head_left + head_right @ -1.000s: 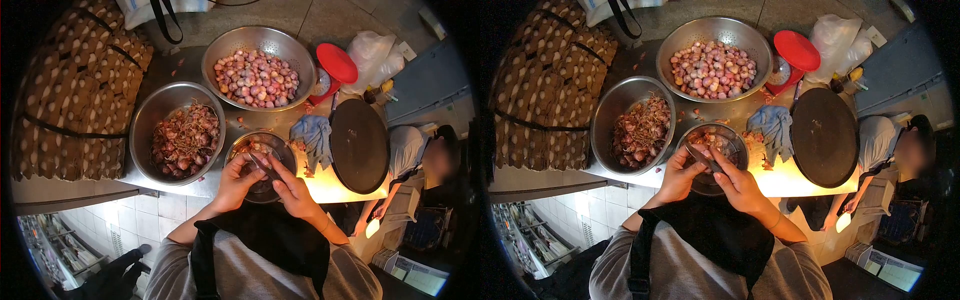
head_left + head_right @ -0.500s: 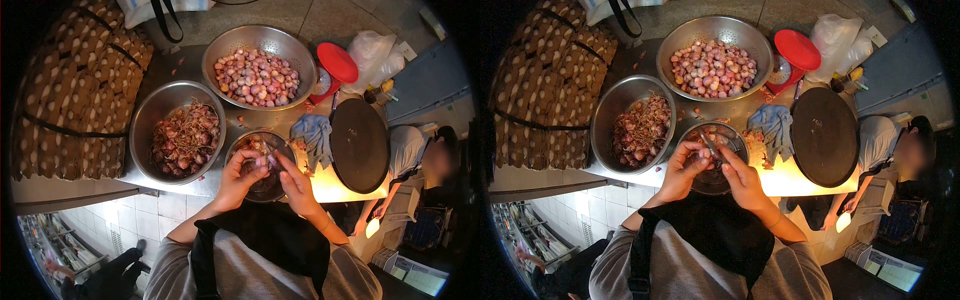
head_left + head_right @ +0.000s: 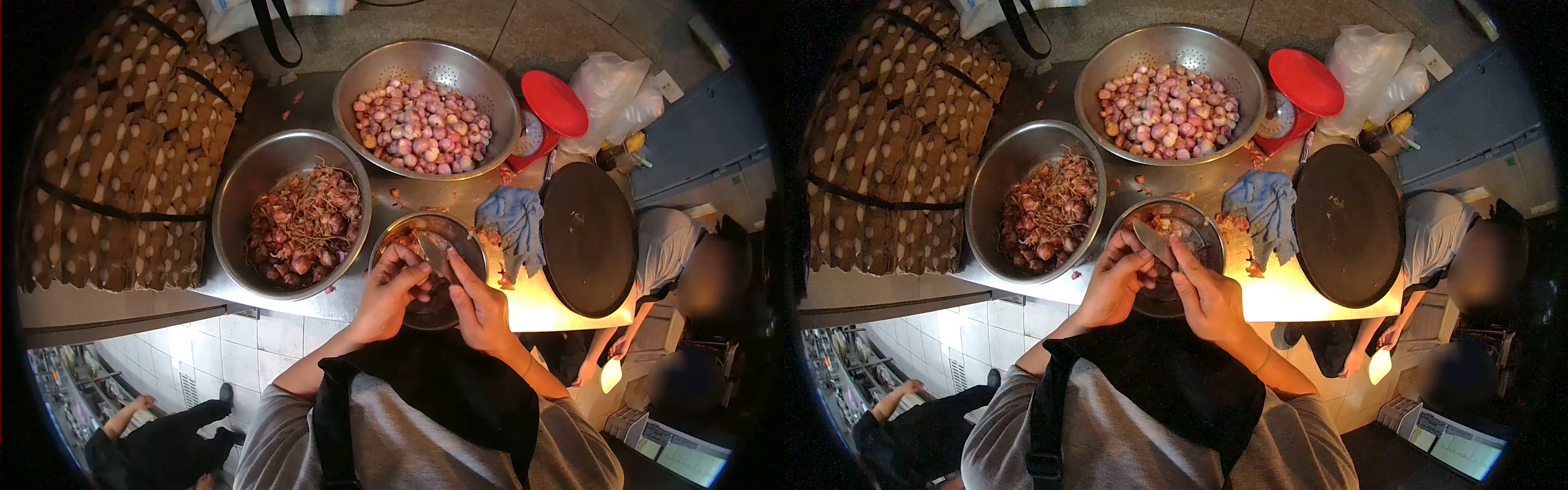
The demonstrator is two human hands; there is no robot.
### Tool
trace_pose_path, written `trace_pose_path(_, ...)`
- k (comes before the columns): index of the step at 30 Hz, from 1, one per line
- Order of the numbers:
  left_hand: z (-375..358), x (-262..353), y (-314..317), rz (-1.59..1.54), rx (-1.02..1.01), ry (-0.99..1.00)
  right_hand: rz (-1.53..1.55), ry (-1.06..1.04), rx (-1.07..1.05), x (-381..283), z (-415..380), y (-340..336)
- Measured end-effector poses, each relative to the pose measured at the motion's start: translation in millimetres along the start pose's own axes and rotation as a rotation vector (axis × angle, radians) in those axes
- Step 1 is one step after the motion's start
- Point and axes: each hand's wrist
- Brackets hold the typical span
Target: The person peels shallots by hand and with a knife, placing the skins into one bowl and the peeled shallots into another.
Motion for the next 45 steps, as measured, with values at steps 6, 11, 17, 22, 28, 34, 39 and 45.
trace_pose_path(6,-0.5,-5.2,3.0,0.14,-0.046,0.01,0.051,-0.096,0.07,0.5,1.8,6.2)
trace_pose_path(11,0.4,-6.3,3.1,0.176,-0.086,0.084,0.136,-0.029,-0.005,0.5,-0.9,6.7)
trace_pose_path(17,-0.1,-5.7,4.1,0.236,-0.1,0.089,0.242,0.057,0.005,4.2,-2.7,6.4)
trace_pose_path(22,-3.0,-0.8,6.9,0.162,-0.105,0.023,0.356,0.136,0.077,10.2,2.8,0.3)
trace_pose_path(28,-0.4,-0.8,6.1,0.068,-0.028,0.019,0.409,0.246,-0.046,2.0,-3.4,-2.4)
trace_pose_path(34,26.4,31.5,22.0,0.216,0.01,0.149,0.435,0.267,-0.003,11.1,-7.7,-0.9)
trace_pose_path(39,102.1,89.2,48.3,0.072,-0.004,0.328,0.442,0.213,-0.007,5.8,-7.3,-0.8)
trace_pose_path(45,77.4,86.1,43.3,0.087,-0.127,0.131,0.46,0.211,0.027,16.5,-11.3,0.1)
Point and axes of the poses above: each hand's wrist, its own z-axis towards the middle knuckle, its own y-axis out of the palm, x = y × z, and after that the axes turned 5 degrees about -z, right-handed
